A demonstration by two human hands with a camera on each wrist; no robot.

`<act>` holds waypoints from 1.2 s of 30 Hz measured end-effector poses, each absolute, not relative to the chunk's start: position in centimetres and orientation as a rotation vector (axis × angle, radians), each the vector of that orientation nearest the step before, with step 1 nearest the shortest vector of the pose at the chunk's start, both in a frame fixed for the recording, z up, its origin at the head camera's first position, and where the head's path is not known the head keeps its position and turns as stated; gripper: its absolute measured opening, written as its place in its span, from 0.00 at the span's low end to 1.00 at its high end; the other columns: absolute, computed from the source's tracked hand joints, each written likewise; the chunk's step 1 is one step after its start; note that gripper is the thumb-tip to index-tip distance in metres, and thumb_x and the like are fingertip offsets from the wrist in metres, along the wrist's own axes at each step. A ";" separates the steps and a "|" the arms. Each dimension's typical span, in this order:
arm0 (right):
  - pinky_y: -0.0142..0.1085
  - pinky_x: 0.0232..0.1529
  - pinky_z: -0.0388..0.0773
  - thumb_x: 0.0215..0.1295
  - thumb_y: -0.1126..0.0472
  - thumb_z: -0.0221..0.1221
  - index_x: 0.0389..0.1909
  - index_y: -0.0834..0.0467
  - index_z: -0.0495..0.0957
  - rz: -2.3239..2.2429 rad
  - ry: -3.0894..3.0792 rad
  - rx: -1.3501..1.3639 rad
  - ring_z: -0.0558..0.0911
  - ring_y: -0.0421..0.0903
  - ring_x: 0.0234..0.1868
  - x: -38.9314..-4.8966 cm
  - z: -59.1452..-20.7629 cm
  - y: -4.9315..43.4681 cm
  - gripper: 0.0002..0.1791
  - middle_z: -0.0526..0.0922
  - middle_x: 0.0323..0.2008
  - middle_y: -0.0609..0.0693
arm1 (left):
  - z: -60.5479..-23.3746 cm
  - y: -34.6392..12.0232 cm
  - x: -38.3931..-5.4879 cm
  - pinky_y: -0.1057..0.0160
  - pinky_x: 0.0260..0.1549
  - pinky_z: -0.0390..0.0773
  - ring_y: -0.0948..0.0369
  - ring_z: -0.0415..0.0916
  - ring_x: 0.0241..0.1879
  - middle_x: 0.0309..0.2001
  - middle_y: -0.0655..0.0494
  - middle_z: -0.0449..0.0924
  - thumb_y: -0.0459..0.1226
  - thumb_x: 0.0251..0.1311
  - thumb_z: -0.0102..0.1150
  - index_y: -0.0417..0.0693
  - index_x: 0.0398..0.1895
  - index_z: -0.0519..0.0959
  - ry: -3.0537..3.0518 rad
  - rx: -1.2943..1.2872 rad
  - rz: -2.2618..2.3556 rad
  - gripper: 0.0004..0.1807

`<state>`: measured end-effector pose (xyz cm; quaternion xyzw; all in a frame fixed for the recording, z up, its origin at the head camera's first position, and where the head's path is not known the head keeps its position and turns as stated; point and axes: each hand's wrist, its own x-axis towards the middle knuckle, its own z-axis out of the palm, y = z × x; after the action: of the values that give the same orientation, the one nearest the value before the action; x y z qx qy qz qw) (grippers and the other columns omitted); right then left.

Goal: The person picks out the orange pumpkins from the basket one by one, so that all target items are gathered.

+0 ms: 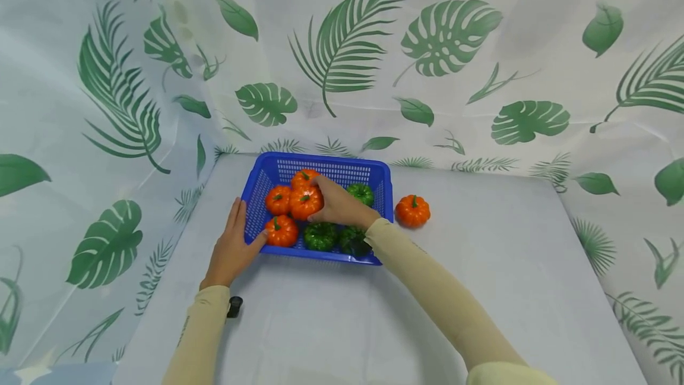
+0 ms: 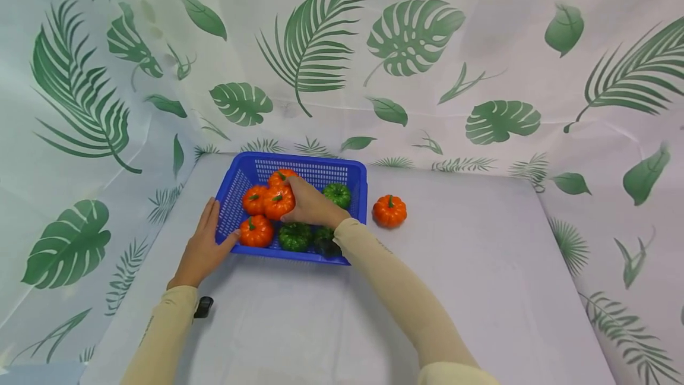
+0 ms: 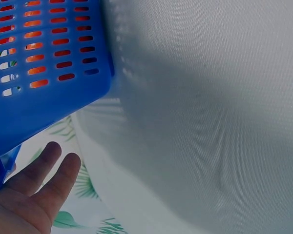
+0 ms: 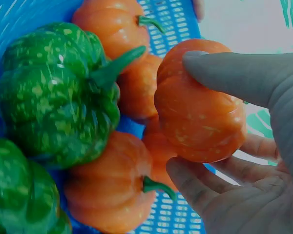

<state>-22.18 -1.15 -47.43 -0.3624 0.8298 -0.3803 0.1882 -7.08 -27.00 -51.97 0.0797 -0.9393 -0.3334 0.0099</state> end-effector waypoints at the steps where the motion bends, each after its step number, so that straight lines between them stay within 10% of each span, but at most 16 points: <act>1: 0.47 0.64 0.80 0.61 0.61 0.78 0.71 0.64 0.65 -1.082 2.339 -1.017 0.78 0.53 0.61 -22.2 -47.3 -0.9 0.43 0.76 0.63 0.59 | -52.0 -27.0 -7.1 0.32 0.75 0.57 0.35 0.51 0.81 0.88 0.50 0.31 0.54 0.75 0.58 0.43 0.89 0.39 -2.934 0.246 -1.042 0.53; 36: 0.58 0.69 0.75 0.63 0.57 0.76 0.74 0.62 0.61 -1.382 2.494 -0.670 0.73 0.60 0.68 -19.2 -46.9 10.9 0.45 0.67 0.71 0.63 | -51.8 -26.8 -6.7 0.29 0.73 0.56 0.31 0.50 0.80 0.88 0.51 0.27 0.58 0.77 0.53 0.46 0.89 0.35 -2.973 0.254 -1.025 0.53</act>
<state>-19.25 10.86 -46.94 -0.2275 0.8467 -0.4691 0.1063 -6.69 -26.81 -51.84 0.0806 -0.9423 -0.3249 -0.0065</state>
